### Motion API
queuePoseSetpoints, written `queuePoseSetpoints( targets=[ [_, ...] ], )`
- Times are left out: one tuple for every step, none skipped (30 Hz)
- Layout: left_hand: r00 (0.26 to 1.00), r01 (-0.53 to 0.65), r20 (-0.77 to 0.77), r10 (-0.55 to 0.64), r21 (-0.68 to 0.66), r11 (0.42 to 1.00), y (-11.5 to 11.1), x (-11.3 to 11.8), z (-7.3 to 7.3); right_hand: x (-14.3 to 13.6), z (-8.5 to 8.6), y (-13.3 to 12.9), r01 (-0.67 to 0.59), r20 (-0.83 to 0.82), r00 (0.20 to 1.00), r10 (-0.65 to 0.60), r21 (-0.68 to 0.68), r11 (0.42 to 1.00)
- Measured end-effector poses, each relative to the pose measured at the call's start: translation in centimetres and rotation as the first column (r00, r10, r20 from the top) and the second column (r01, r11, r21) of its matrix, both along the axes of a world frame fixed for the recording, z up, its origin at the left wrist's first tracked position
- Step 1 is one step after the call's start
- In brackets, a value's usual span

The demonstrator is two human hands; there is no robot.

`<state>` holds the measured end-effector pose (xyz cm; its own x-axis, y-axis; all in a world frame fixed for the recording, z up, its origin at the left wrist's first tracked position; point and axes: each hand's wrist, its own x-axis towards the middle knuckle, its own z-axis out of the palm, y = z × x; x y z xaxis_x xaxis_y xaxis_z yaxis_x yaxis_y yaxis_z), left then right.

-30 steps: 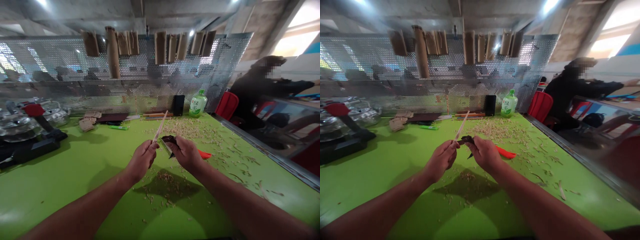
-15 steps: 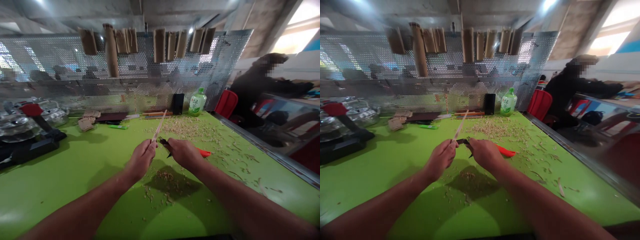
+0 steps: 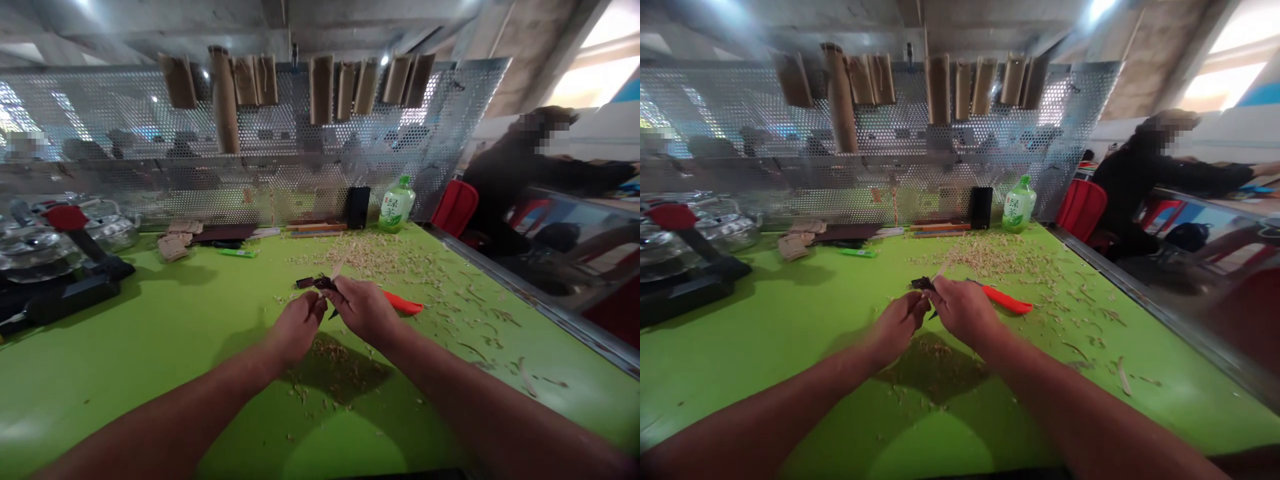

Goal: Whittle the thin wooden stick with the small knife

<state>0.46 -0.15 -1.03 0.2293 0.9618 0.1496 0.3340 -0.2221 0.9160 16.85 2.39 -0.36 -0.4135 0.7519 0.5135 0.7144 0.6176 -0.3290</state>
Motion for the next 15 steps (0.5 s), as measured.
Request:
queuePoseSetpoints(
  targets=[
    [1.000, 0.002, 0.000, -0.002, -0.014, 1.000, -0.1, 0.0, 0.1, 0.1, 0.0, 0.0, -0.006, 0.006, 1.000, 0.006, 0.004, 1.000],
    [0.999, 0.012, 0.034, -0.010, -0.044, 0.999, -0.2, -0.1, 0.2, 0.3, 0.1, 0.1, -0.014, 0.002, 1.000, 0.014, 0.009, 1.000],
    [0.995, 0.030, 0.096, -0.022, -0.082, 0.996, -0.3, -0.3, 0.4, 0.5, 0.1, 0.1, -0.019, -0.005, 1.000, 0.020, 0.013, 1.000],
    [0.983, 0.054, 0.180, -0.032, -0.119, 0.991, -0.3, -0.5, 0.5, 0.7, 0.1, 0.2, -0.019, -0.011, 1.000, 0.020, 0.016, 1.000],
    [0.961, 0.085, 0.274, -0.041, -0.150, 0.985, -0.3, -0.7, 0.6, 0.9, 0.1, 0.3, -0.011, -0.015, 1.000, 0.011, 0.017, 1.000],
    [0.930, 0.116, 0.365, -0.046, -0.171, 0.978, -0.3, -0.9, 0.7, 1.1, 0.0, 0.5, 0.007, -0.025, 1.000, -0.007, 0.019, 1.000],
    [0.893, 0.147, 0.446, -0.050, -0.186, 0.971, -0.2, -1.1, 0.8, 1.3, 0.0, 0.7, 0.030, -0.044, 0.999, -0.029, 0.021, 0.999],
    [0.857, 0.180, 0.513, -0.054, -0.199, 0.963, -0.2, -1.3, 0.9, 1.4, -0.1, 0.8, 0.052, -0.075, 0.996, -0.050, 0.025, 0.998],
    [0.823, 0.214, 0.565, -0.058, -0.214, 0.953, -0.1, -1.4, 0.9, 1.5, -0.1, 1.0, 0.066, -0.116, 0.991, -0.062, 0.030, 0.997],
    [0.795, 0.247, 0.604, -0.059, -0.232, 0.941, 0.0, -1.4, 0.9, 1.5, -0.2, 1.1, 0.070, -0.162, 0.985, -0.063, 0.033, 0.997],
    [0.770, 0.279, 0.635, -0.058, -0.253, 0.926, 0.0, -1.4, 0.9, 1.5, -0.1, 1.1, 0.064, -0.207, 0.977, -0.056, 0.033, 0.997],
    [0.750, 0.310, 0.659, -0.057, -0.274, 0.910, 0.0, -1.4, 0.9, 1.5, -0.1, 1.1, 0.055, -0.243, 0.969, -0.046, 0.032, 0.998],
    [0.734, 0.338, 0.677, -0.056, -0.293, 0.894, 0.0, -1.3, 0.8, 1.5, 0.0, 1.1, 0.047, -0.271, 0.962, -0.038, 0.028, 0.999],
    [0.724, 0.359, 0.688, -0.053, -0.310, 0.881, 0.0, -1.3, 0.8, 1.4, 0.1, 1.0, 0.042, -0.296, 0.955, -0.033, 0.024, 0.999],
    [0.720, 0.371, 0.692, -0.047, -0.327, 0.869, -0.1, -1.2, 0.8, 1.4, 0.3, 0.9, 0.040, -0.315, 0.948, -0.031, 0.022, 0.999]
  ],
)
